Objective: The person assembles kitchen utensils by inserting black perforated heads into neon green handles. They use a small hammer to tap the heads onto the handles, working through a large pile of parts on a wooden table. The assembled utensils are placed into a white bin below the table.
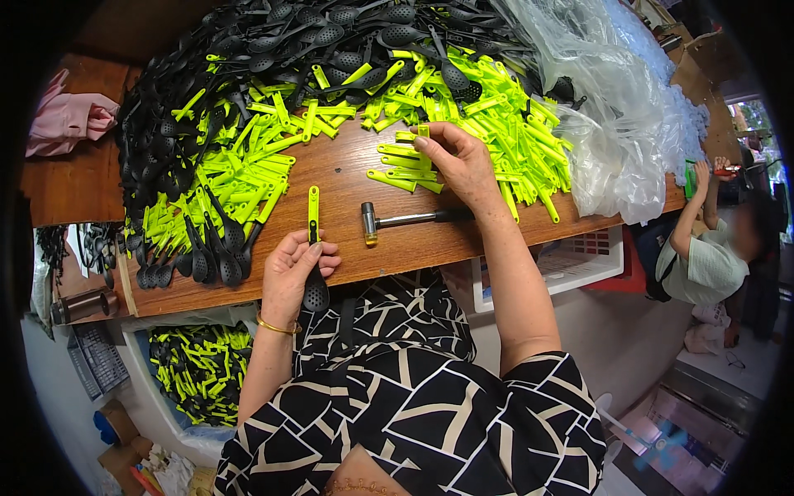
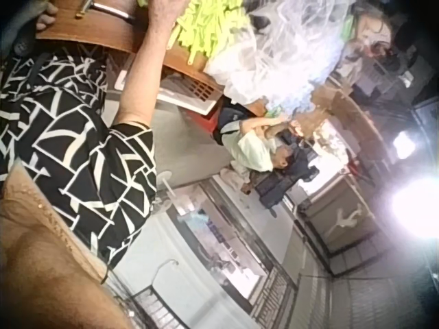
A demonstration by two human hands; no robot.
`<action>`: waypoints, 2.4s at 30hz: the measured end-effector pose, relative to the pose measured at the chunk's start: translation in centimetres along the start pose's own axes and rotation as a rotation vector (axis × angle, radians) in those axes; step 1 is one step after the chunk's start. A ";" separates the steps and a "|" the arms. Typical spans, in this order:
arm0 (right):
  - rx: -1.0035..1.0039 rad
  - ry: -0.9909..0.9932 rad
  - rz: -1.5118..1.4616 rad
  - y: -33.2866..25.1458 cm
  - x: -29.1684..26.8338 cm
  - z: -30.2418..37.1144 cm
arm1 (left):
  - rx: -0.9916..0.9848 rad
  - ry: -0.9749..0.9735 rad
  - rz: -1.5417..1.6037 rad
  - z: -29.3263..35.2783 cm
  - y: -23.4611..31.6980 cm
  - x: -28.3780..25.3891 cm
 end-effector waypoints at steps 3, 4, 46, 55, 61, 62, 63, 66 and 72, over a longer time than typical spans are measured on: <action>-0.227 0.026 0.228 -1.6 -0.3 0.4 | 0.011 -0.006 -0.010 -0.1 -0.1 0.1; -0.309 0.024 0.319 -2.6 -0.2 0.8 | 0.016 -0.009 -0.011 -0.1 -0.1 0.1; -0.458 -0.651 0.594 -7.6 13.0 6.8 | 0.023 -0.032 -0.295 2.5 -0.8 1.8; -0.337 -0.314 0.553 -8.9 11.9 6.7 | 0.345 0.071 -0.721 3.7 4.7 2.0; 0.108 -0.506 -0.207 -3.3 14.2 8.1 | 0.497 0.084 -0.761 5.6 5.4 2.4; 0.133 -0.484 -0.350 -3.0 15.1 8.6 | 0.445 0.074 -0.687 5.6 4.8 2.1; 0.156 -0.461 -0.491 -2.9 15.6 8.7 | 0.394 0.065 -0.612 5.7 4.0 1.7; -0.017 -0.585 -0.009 -5.2 15.7 9.0 | 0.225 0.037 -0.369 6.7 0.8 0.1; -0.440 -0.271 0.584 -7.6 8.3 9.7 | -0.086 0.142 0.046 10.1 -5.7 -5.8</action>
Point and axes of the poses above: each hand's wrist, its own z-axis away from the middle knuckle, its own x-axis out of the palm, y = z × x, the point moved 7 cm from there along -z, towards the middle knuckle, and after that the axes turned 4 degrees about -y, right-handed, at the moved point
